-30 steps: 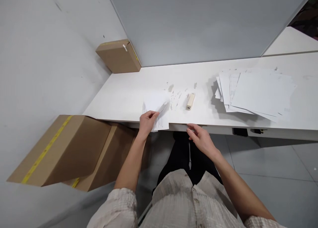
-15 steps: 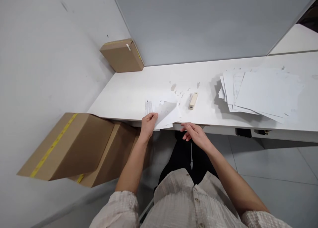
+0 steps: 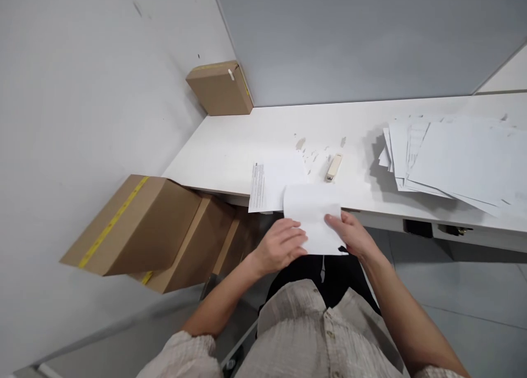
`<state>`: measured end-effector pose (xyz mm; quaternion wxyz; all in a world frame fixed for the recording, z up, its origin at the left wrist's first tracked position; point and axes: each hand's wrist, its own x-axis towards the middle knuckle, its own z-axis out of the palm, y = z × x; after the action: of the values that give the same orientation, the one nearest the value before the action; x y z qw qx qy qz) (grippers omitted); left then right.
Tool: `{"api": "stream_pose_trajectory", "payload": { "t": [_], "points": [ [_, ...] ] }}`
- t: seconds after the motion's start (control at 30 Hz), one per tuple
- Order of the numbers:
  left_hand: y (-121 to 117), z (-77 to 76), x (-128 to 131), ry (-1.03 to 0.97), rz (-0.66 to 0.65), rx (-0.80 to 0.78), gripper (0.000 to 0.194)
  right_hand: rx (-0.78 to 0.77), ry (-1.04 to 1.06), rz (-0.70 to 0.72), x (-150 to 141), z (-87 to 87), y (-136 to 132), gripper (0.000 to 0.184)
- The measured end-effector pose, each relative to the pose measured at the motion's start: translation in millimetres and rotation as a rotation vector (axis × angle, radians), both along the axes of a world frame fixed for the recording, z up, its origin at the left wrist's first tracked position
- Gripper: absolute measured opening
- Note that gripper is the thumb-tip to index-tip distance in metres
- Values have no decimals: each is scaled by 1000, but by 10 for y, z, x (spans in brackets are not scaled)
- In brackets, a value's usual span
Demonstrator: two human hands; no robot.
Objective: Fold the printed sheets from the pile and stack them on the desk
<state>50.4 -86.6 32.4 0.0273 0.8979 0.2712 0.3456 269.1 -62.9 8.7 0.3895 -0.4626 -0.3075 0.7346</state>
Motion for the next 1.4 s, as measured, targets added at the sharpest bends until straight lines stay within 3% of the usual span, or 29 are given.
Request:
{"api": "stream_pose_trajectory", "payload": {
  "t": [0.1, 0.2, 0.27, 0.37, 0.5, 0.6, 0.67, 0.8, 0.9, 1.0, 1.1, 1.2, 1.33, 1.4],
  "points": [
    [249, -45, -107, -114, 280, -91, 17, -42, -54, -122, 193, -93, -200, 32],
    [591, -174, -187, 75, 479, -142, 33, -69, -91, -281, 346, -157, -373, 25],
    [774, -264, -214, 183, 486, -186, 40, -67, -124, -354, 406, -183, -453, 24],
    [930, -322, -252, 221, 442, -236, 36, -64, -158, -403, 444, -204, -512, 24],
    [999, -236, -321, 205, 431, -331, 29, -71, -133, -408, 438, -221, -506, 24],
    [998, -144, -345, 249, 391, -382, 38, -70, -89, -413, 413, -252, -482, 26],
    [987, -107, -342, 304, 357, -368, 45, -75, -66, -407, 396, -280, -477, 28],
    [1002, -104, -333, 342, 316, -313, 33, -76, -71, -392, 382, -313, -496, 29],
    [1066, -120, -342, 279, 396, -311, 31, -66, -79, -383, 392, -286, -512, 32],
    [1093, -89, -335, 104, 587, -276, 32, -58, -85, -369, 403, -239, -516, 34],
    [969, -15, -265, -102, 707, -166, 30, -60, -92, -339, 403, -233, -512, 36],
    [679, 0, -114, -112, 588, -83, 24, -65, -118, -311, 399, -280, -504, 39],
    [254, -154, 145, 81, 188, -38, 23, -93, -147, -352, 390, -316, -485, 45],
    [104, -240, 256, 181, 84, -36, 24, -89, -119, -345, 384, -304, -474, 51]
  ]
}}
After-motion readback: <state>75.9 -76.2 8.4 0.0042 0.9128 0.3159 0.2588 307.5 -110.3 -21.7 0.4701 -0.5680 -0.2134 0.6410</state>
